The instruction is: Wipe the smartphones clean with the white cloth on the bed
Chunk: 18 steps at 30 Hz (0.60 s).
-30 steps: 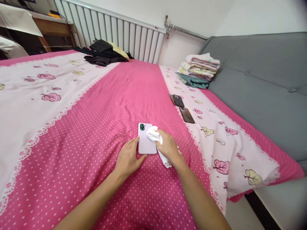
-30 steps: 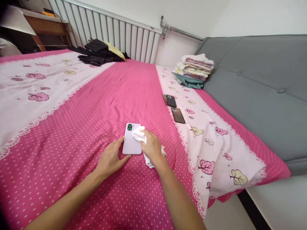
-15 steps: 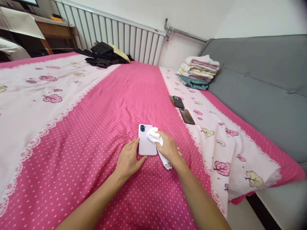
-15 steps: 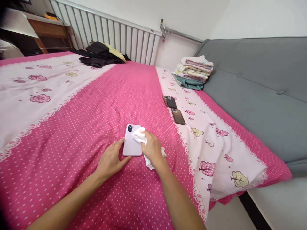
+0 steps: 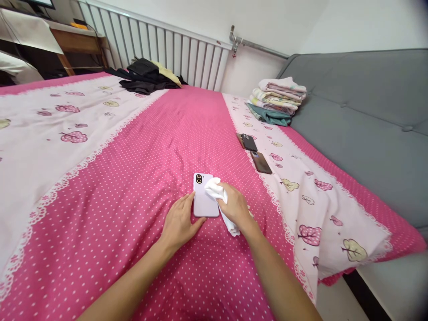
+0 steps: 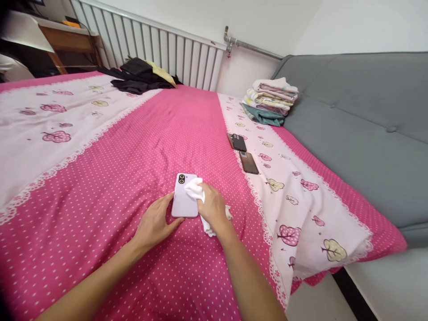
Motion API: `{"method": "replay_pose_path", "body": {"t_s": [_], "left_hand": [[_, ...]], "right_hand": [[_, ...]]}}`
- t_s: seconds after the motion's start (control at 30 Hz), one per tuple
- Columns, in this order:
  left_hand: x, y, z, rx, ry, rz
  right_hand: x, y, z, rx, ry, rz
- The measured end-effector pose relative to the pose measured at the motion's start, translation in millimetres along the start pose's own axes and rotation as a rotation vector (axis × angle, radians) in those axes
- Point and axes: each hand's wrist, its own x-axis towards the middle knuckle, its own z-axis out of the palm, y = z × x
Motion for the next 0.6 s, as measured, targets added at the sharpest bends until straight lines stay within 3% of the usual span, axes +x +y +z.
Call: {"method": "replay_pose_path", "body": {"t_s": [0.6], "left_hand": [[-0.6, -0.6, -0.9, 0.001, 0.006, -0.006]], "right_hand": [[0.0, -1.8, -0.2, 0.03, -0.004, 0.023]]}}
